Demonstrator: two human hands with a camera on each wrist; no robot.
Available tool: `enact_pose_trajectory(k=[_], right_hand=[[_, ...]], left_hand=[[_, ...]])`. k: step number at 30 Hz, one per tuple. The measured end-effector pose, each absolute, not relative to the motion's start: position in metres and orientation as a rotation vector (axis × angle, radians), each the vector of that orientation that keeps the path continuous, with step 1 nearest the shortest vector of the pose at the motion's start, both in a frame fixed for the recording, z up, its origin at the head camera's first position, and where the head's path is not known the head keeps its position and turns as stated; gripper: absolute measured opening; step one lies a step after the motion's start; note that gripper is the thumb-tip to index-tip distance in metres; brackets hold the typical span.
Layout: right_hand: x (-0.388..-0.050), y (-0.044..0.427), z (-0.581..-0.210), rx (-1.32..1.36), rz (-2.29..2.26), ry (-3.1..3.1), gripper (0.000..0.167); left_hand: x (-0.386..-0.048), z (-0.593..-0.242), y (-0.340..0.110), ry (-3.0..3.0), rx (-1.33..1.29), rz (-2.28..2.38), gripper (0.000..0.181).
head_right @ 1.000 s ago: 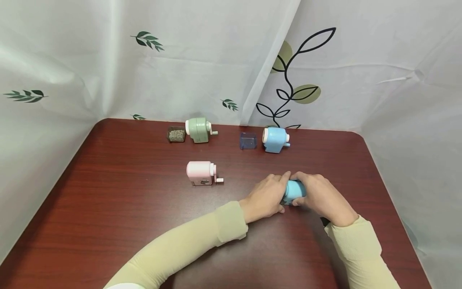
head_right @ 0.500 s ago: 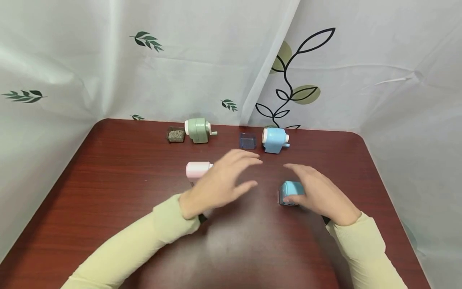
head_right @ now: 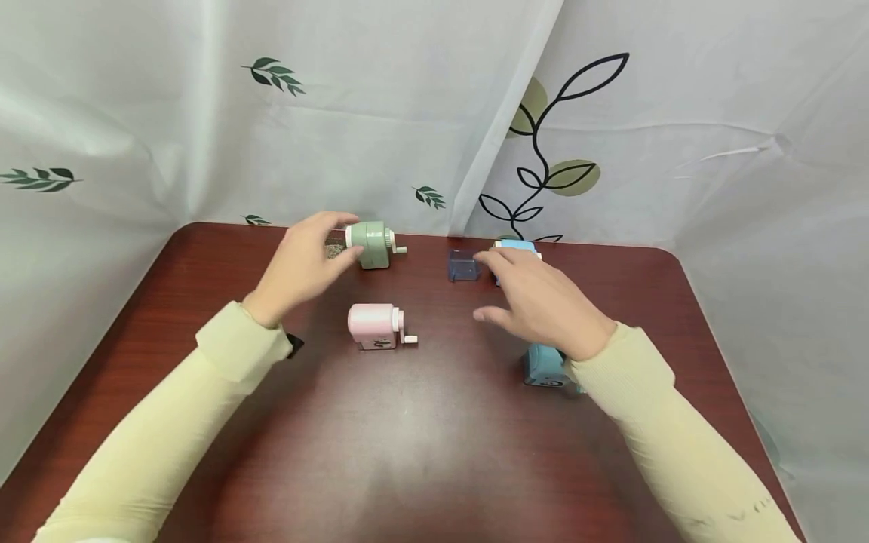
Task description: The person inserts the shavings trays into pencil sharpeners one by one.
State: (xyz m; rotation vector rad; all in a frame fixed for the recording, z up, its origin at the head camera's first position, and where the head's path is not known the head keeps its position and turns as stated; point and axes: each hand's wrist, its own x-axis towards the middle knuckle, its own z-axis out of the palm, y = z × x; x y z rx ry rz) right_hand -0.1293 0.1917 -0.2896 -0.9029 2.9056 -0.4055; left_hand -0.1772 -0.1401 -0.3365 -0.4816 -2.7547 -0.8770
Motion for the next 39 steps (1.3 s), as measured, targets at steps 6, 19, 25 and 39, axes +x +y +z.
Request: enact_pose_trajectory(k=[6, 19, 25, 39], right_hand=[[-0.161, 0.156, -0.286, -0.926, -0.328, 2.884, 0.071], [-0.224, 0.104, -0.294, -0.912, -0.234, 2.790, 0.081], [-0.241, 0.083, -0.309, -0.839, -0.236, 2.793, 0.081], [-0.265, 0.050, -0.334, -0.896, -0.365, 2.757, 0.078]], left_hand=[[-0.209, -0.360, -0.184, -2.956, -0.339, -0.820, 0.069], [-0.253, -0.388, -0.240, -3.239, -0.492, -0.740, 0.096], [-0.260, -0.403, -0.240, -3.286, -0.483, -0.717, 0.093], [-0.261, -0.419, -0.247, -3.205, -0.310, -1.003, 0.075]])
